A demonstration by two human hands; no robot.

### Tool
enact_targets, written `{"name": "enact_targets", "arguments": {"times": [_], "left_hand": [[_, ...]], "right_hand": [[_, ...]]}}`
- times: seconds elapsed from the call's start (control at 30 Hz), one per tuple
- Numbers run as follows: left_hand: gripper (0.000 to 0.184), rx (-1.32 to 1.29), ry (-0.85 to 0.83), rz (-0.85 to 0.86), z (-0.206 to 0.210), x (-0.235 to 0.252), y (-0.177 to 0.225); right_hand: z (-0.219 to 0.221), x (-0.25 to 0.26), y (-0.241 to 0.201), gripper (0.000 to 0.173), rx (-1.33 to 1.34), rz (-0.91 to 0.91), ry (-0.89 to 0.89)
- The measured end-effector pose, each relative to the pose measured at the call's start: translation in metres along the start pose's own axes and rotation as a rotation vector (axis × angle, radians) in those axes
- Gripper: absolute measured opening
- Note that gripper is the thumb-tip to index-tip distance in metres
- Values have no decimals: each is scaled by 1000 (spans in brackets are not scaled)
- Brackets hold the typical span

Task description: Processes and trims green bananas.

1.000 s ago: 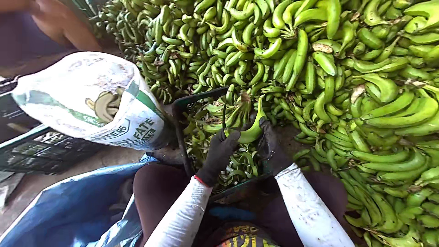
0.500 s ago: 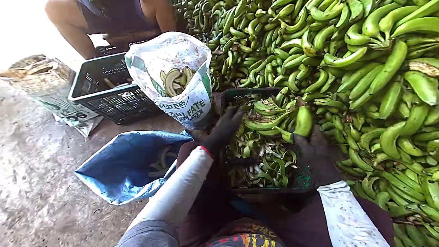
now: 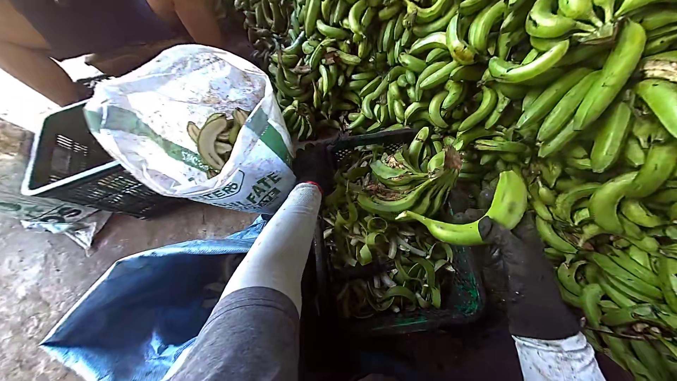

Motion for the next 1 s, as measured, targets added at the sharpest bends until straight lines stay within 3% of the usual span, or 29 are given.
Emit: {"name": "enact_targets", "arguments": {"times": [0.17, 0.23, 0.3, 0.4, 0.5, 0.57, 0.7, 0.83, 1.0], "left_hand": [[47, 82, -61, -49, 7, 6, 3], [59, 33, 18, 25, 10, 6, 1], [55, 8, 47, 162, 7, -16, 16], [36, 106, -288, 341, 16, -104, 59], [39, 277, -706, 435, 79, -213, 55], [38, 322, -736, 440, 115, -241, 43], [43, 387, -620, 370, 155, -234, 36], [41, 270, -611, 349, 131, -243, 38], [50, -254, -623, 244, 70, -256, 38]], "right_hand": [[-13, 8, 0, 51, 66, -59, -65], [-15, 7, -4, 46, 213, -63, -65], [-18, 8, -10, 36, 359, -58, -36], [-26, 6, -18, 28, 462, -34, 37], [-30, 1, -25, 29, 465, -59, 61], [-26, -1, -27, 28, 457, -85, 38], [-18, -17, -26, 35, 499, -136, -31], [-22, -32, -33, 44, 459, -224, -47], [-33, -44, -42, 53, 350, -296, 51]]}}
Point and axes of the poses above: each hand's wrist, its own x-axis towards the middle knuckle, its own z-axis out of the palm, y = z × x, the point moved 9 cm from there along x, towards the middle knuckle, and after that the axes turned 3 degrees about -y, right-handed, at the moved point
